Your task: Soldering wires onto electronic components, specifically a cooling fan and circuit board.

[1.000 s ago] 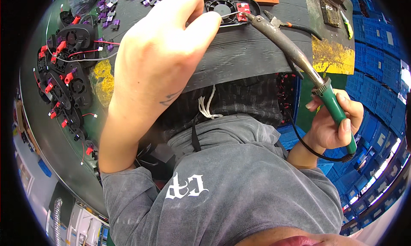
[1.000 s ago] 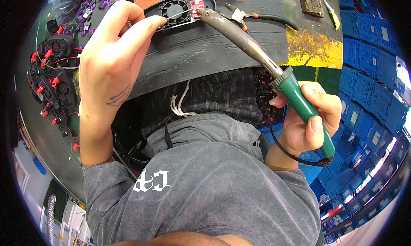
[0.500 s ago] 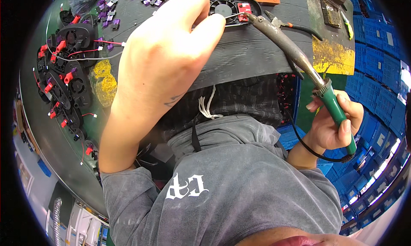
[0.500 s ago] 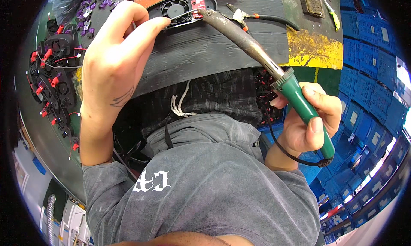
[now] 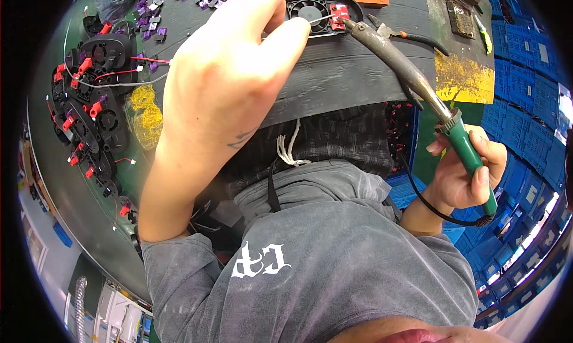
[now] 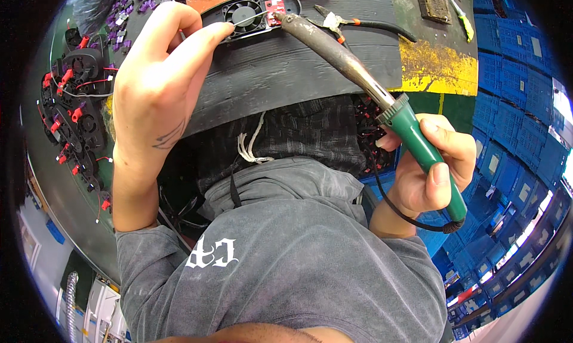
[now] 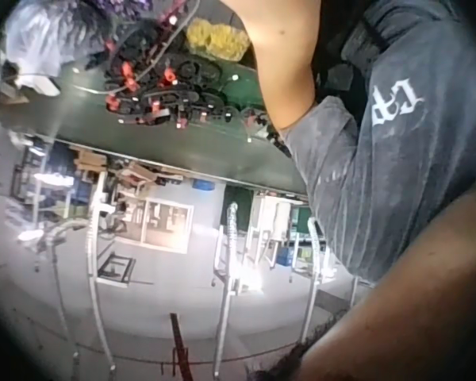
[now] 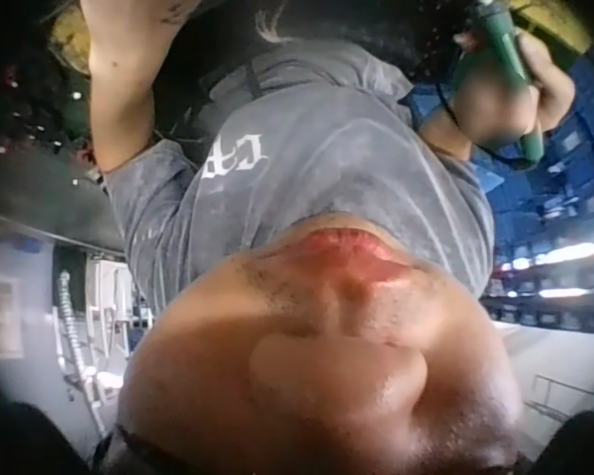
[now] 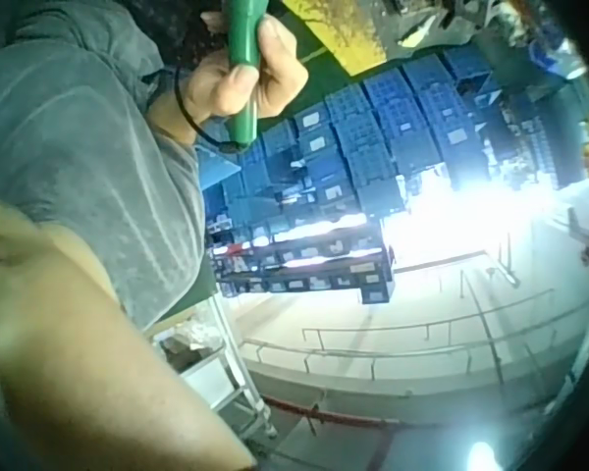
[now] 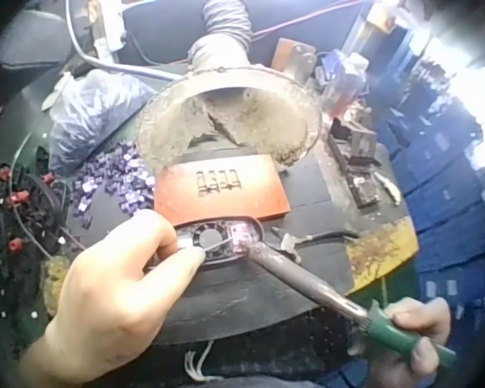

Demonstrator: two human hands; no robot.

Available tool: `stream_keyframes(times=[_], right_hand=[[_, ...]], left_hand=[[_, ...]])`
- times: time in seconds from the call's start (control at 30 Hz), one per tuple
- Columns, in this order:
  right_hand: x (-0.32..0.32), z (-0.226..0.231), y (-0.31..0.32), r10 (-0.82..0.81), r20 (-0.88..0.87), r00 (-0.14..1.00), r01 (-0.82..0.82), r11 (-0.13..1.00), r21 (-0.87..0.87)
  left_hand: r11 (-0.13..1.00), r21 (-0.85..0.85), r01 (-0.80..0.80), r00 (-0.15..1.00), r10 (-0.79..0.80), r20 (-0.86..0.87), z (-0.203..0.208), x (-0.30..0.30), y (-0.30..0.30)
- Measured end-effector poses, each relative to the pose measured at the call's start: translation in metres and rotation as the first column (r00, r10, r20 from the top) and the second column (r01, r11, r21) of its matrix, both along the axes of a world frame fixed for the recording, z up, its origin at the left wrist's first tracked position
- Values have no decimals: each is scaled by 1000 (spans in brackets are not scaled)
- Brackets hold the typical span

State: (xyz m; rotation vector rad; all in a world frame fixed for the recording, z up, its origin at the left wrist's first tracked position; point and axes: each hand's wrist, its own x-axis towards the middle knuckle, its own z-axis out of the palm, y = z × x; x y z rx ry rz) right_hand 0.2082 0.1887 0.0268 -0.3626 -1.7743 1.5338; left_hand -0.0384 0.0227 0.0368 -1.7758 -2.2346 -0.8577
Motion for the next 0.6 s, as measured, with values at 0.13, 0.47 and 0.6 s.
stream_keyframes(times=[0.13, 0.47, 0.6], right_hand=[[0, 1, -1, 6, 1, 1000, -6, 1000, -1], [-1, 1, -1, -19, 8, 1000, 19, 1000, 12], [2, -1, 3, 17, 38, 999, -19, 998, 64]], left_hand=[[1000, -19, -4, 999, 4, 34, -1, 4, -1], [997, -74, 0, 999, -3, -34, 12, 8, -1], [997, -76, 7, 998, -11, -55, 13, 7, 0]])
